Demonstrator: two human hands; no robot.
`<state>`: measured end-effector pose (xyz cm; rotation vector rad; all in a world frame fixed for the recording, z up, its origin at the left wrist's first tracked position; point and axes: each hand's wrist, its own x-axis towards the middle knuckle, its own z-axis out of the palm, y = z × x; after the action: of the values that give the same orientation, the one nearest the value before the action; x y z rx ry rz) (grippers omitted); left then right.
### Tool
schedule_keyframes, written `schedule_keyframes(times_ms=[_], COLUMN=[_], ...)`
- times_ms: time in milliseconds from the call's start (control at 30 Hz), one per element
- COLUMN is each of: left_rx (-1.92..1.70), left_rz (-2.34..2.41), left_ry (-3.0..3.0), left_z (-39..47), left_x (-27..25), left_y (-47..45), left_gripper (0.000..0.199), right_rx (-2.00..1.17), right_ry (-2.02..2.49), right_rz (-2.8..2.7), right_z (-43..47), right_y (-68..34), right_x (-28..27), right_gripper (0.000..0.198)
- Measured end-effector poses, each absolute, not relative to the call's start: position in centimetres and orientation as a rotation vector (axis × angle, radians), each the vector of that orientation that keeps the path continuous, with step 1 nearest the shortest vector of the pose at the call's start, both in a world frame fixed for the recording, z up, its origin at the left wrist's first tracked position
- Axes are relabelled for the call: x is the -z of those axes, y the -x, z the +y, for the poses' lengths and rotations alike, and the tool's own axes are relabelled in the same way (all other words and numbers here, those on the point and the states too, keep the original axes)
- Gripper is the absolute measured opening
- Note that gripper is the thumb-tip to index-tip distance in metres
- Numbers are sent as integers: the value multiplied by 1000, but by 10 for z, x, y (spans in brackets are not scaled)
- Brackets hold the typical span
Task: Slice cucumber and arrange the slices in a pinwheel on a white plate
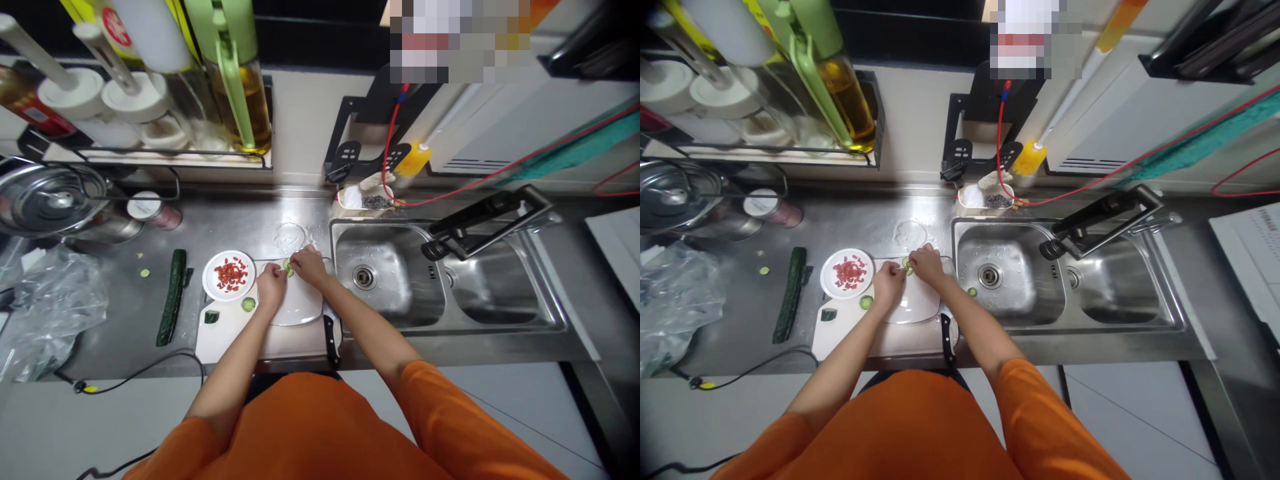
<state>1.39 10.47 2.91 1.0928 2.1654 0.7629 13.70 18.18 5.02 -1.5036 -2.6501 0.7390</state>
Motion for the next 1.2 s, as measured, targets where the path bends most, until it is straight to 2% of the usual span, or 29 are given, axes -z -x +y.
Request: schedule_keyframes(times_ms=[300, 533, 1200], left_rx=[-794, -771, -779], left_rz=[2234, 2198, 2185], left_ry=[-1282, -1318, -1325], left_z=[105, 103, 99], left_x=[-21, -25, -36], left_y=[-13, -13, -11], left_gripper=[15, 9, 11], right_rx=[-661, -651, -643], right_ry=[1505, 1502, 1487], right_rz=[-2647, -2572, -2507], right_z=[178, 172, 153], right_y=[-138, -146, -160], right_x=[-45, -43, -42], right_gripper=[20, 19, 22])
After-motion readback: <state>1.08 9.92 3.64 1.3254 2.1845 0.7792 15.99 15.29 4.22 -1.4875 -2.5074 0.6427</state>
